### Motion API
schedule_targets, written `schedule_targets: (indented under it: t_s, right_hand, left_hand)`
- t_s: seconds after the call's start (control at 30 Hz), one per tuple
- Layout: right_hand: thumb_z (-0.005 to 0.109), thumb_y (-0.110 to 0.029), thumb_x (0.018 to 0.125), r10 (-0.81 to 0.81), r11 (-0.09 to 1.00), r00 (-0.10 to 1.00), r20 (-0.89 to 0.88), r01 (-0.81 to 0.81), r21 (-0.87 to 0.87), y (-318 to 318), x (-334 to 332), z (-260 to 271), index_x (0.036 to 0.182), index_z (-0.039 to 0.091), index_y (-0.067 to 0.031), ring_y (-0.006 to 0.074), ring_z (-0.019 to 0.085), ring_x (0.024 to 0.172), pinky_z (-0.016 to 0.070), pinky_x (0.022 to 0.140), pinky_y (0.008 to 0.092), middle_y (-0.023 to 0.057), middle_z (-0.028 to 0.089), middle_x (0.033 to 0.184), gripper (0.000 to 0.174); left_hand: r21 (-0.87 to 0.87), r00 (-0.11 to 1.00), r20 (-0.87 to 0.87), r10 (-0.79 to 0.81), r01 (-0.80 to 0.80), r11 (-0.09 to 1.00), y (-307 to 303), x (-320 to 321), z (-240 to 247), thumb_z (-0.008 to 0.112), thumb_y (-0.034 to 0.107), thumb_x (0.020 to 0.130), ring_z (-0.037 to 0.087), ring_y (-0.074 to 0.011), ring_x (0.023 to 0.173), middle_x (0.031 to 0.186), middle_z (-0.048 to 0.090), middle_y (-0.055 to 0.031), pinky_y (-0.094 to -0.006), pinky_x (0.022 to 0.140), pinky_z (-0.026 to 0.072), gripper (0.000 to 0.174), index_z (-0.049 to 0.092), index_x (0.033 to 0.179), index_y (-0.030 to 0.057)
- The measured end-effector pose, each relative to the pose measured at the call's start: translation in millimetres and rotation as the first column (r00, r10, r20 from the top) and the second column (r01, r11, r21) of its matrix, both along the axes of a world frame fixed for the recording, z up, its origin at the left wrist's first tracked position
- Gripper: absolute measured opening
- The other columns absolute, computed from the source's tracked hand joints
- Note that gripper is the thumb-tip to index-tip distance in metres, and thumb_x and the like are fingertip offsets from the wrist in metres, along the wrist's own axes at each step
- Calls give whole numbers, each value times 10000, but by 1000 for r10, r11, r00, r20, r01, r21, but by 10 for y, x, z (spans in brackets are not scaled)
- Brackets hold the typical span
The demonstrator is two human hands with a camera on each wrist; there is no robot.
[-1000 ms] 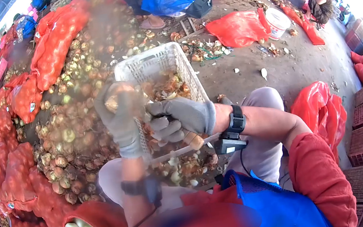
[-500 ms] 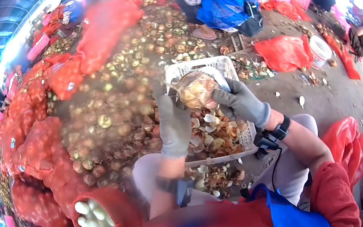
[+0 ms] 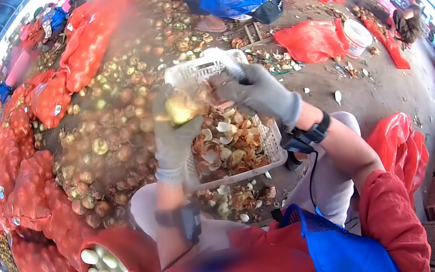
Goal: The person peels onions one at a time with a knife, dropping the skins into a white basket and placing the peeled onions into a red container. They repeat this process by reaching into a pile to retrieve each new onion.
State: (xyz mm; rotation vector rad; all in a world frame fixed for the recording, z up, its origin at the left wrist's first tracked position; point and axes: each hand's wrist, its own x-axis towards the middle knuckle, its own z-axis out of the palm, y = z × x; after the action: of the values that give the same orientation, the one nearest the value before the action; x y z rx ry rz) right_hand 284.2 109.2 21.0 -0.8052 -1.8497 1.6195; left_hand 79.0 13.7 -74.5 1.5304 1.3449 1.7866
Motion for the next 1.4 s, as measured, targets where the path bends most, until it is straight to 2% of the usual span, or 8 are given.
schedule_targets:
  t_s: [0.43,0.47,0.5,0.53,0.6,0.73,1.07,1.4]
  right_hand:
    - [619,-323,1023,-52,749,997,58,77,-658,162,82,-980,1123,635,-88,81,605,599,442,418,220,-15,636,780,256]
    - [614,-278,1018,-28,804,999,33,42,-594,-32,103,-765,1121,642,-87,105,616,608,459,441,247,5,637,777,218]
    - [609,-233,1013,0,849,1000,8,4,-528,-164,114,-566,1118,650,-86,130,627,616,477,465,274,25,638,773,185]
    - [609,-233,1013,6,846,1000,17,4,-533,-210,121,-410,1118,650,-86,130,627,616,477,465,274,25,638,773,185]
    - [608,-194,960,18,885,983,183,-101,455,-220,158,-181,1135,637,-62,250,660,677,540,628,387,139,646,904,220]
    - [614,-92,827,1,533,986,165,-140,835,-162,197,-238,1041,667,-71,354,673,856,558,732,427,132,656,1032,221]
    - [685,-143,802,-90,466,946,311,-236,853,58,74,-473,968,699,-42,345,677,961,539,807,453,145,663,1065,195]
    - [655,-133,818,-382,605,815,436,-136,784,663,137,-608,959,721,-42,357,700,846,560,761,467,170,705,940,180]
  left_hand:
    - [101,641,678,-360,404,909,-102,-29,-203,665,304,991,597,-120,1118,1301,624,-43,-258,896,494,521,489,1426,76]
    - [111,490,805,-335,429,896,-146,-13,-188,662,321,993,576,-115,1142,1303,612,-41,-274,910,485,519,492,1425,90]
    - [-103,946,190,-263,286,953,-77,-141,-410,681,365,974,565,-124,1136,1303,604,-37,-294,899,479,570,486,1433,88]
    - [-51,862,-505,43,-80,996,-7,-271,-635,699,408,954,555,-132,1130,1304,595,-33,-315,889,473,622,481,1440,86]
    - [-197,981,82,-176,189,962,-146,-77,-232,724,391,916,557,-152,1171,1326,595,-36,-326,948,467,662,481,1445,76]
    - [-58,699,653,-291,429,901,-227,211,280,662,27,836,671,-156,998,1094,690,-72,-300,869,544,485,597,1317,8]
    - [-157,943,-299,-144,100,983,-122,49,-125,751,86,792,619,-216,1185,1301,615,-132,-375,1029,509,720,425,1425,-22]
    - [-78,935,84,-344,350,933,-353,473,234,716,84,732,697,-215,920,1054,675,-110,-334,793,587,658,497,1343,-21]
